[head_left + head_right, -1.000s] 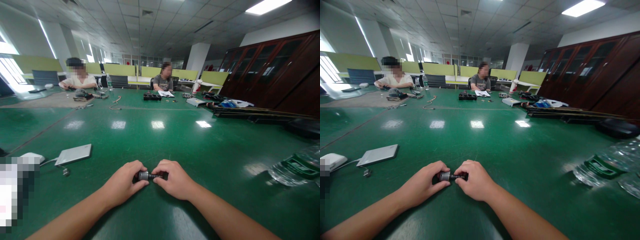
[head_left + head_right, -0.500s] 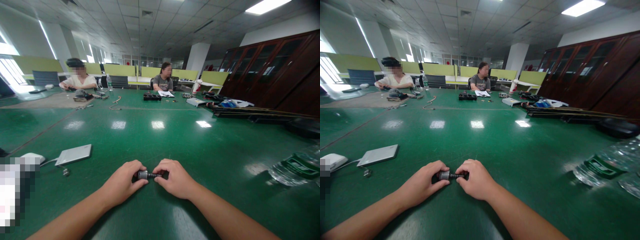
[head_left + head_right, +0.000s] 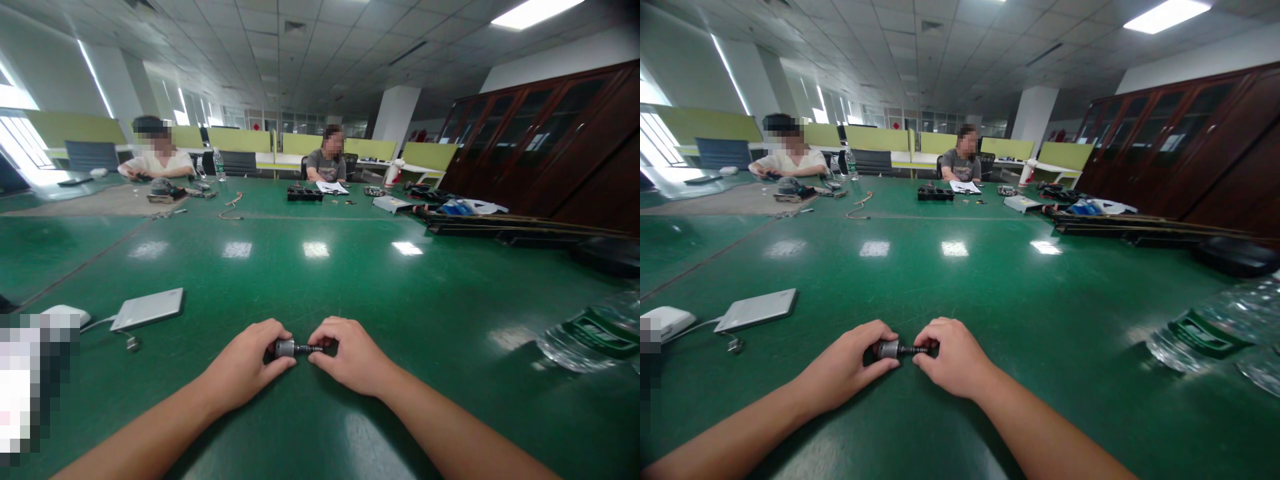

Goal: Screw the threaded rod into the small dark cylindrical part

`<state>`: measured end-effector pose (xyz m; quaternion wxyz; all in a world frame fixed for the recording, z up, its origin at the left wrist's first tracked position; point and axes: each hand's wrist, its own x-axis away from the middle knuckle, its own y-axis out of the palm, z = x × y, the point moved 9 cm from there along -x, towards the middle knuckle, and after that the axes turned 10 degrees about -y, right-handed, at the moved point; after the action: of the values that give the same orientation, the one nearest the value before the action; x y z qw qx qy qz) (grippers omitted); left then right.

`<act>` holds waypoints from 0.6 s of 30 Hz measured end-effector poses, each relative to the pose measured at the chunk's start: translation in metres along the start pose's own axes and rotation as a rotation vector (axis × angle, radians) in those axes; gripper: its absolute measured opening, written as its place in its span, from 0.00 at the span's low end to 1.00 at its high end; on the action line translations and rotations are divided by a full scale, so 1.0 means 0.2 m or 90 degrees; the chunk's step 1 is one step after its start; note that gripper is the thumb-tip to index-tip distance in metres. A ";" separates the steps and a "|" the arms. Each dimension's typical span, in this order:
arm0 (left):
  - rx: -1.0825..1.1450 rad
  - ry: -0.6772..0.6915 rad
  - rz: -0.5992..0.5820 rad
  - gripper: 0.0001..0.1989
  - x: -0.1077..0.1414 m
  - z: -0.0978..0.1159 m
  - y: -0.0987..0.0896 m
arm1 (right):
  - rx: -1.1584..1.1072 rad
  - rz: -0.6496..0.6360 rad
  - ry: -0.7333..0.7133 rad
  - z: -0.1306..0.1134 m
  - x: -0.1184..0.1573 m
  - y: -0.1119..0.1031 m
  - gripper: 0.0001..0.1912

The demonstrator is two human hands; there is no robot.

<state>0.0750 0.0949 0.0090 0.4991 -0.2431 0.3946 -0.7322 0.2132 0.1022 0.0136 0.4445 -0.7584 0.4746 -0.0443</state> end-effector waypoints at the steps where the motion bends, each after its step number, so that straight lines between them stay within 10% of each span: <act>1: 0.003 -0.004 -0.001 0.09 0.00 0.00 0.00 | 0.001 0.003 0.001 0.01 0.00 0.00 0.06; 18: 0.025 -0.017 0.011 0.07 -0.01 -0.01 -0.02 | 0.056 0.018 0.080 0.12 0.02 -0.11 0.06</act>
<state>0.0731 0.0984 0.0116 0.5154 -0.2395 0.3755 -0.7321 0.2419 0.1183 0.0141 0.4472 -0.7273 0.5098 -0.1060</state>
